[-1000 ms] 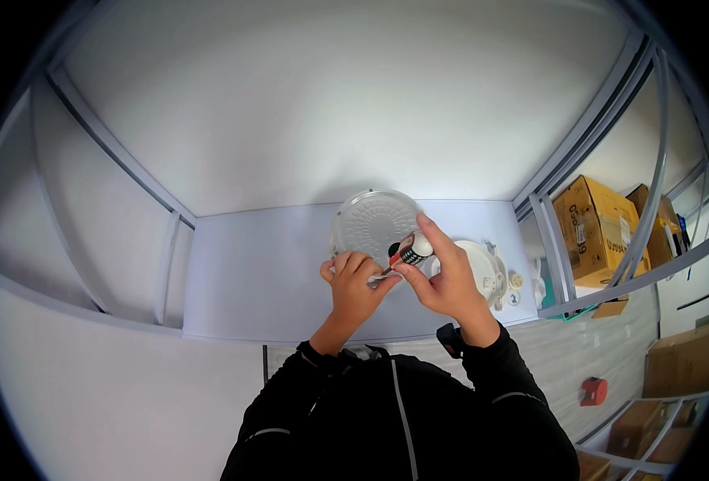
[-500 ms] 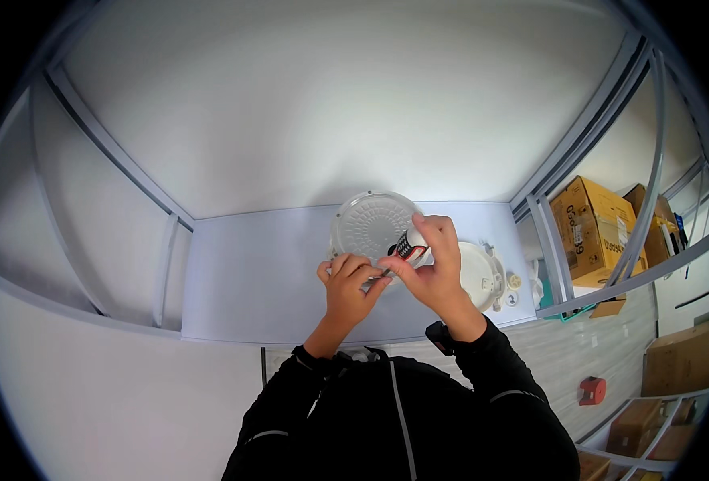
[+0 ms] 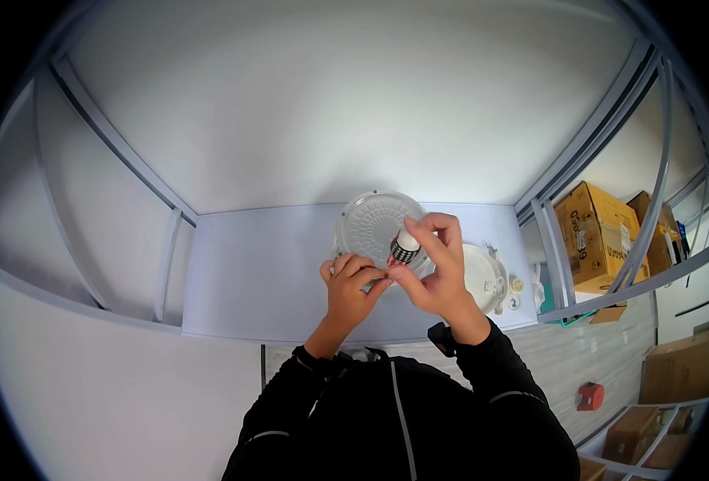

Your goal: The person uses a screwdriver to fasten screws into a white circular plastic fixture base, then attaches a white plastic cover to the base. The person works at a white shelf in a storage area.

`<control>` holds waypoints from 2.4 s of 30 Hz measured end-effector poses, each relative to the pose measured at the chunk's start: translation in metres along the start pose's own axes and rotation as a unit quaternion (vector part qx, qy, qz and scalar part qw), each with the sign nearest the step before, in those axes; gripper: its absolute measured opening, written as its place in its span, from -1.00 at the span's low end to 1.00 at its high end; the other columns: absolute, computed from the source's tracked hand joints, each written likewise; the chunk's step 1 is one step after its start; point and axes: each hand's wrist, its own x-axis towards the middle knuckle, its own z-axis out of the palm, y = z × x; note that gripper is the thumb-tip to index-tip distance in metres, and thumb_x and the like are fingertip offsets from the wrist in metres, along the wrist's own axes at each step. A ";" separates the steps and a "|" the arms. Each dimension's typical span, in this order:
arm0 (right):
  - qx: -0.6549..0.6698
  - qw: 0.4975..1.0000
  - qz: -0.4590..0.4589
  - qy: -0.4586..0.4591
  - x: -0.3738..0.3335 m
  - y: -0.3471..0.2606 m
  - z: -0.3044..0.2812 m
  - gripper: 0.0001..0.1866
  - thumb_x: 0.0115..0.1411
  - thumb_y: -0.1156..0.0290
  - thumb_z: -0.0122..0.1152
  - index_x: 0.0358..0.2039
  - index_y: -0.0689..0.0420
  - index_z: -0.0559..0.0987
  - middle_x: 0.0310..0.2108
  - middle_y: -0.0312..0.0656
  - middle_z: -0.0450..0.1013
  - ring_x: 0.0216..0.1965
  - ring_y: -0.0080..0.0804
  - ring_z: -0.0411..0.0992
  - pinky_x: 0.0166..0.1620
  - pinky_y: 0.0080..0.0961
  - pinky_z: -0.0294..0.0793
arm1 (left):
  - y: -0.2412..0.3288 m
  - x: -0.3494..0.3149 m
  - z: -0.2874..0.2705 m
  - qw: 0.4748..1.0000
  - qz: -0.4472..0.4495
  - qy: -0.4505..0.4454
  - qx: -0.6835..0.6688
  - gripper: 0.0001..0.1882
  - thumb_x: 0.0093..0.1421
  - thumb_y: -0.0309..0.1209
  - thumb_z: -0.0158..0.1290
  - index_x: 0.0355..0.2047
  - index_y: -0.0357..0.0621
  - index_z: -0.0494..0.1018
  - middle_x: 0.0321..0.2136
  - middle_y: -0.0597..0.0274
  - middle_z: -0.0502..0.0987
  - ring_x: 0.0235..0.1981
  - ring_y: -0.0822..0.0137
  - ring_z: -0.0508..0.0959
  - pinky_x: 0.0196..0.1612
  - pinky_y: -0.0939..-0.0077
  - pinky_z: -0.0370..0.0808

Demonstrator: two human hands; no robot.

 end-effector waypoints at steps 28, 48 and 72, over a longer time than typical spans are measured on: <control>0.068 0.996 0.040 -0.030 0.007 -0.001 -0.003 -0.49 0.22 0.40 0.53 0.18 0.19 0.66 -0.01 -0.06 0.40 -0.07 -0.24 0.47 -0.05 -0.34 0.56 | -0.001 0.002 -0.001 1.000 0.005 0.003 -0.004 -0.79 0.03 -0.18 0.49 -0.38 0.16 0.70 -0.27 0.58 0.61 -0.05 0.38 0.50 0.11 0.16 0.10; 0.003 1.000 0.018 -0.026 0.019 -0.012 -0.008 -0.47 0.15 0.38 0.53 0.16 0.12 0.69 -0.10 -0.13 0.47 -0.09 -0.17 0.45 -0.01 -0.29 0.51 | -0.004 0.000 0.001 1.000 0.000 -0.003 -0.005 -0.78 0.03 -0.17 0.50 -0.37 0.17 0.70 -0.26 0.57 0.60 -0.04 0.39 0.50 0.12 0.15 0.10; 0.004 1.000 -0.016 0.001 0.010 -0.006 -0.003 -0.37 0.11 0.37 0.59 0.21 0.18 0.64 -0.09 -0.05 0.58 -0.14 -0.12 0.55 -0.09 -0.31 0.57 | -0.008 0.000 0.001 1.000 0.011 -0.011 -0.004 -0.82 0.05 -0.19 0.49 -0.37 0.19 0.72 -0.26 0.59 0.59 -0.04 0.41 0.48 0.11 0.17 0.09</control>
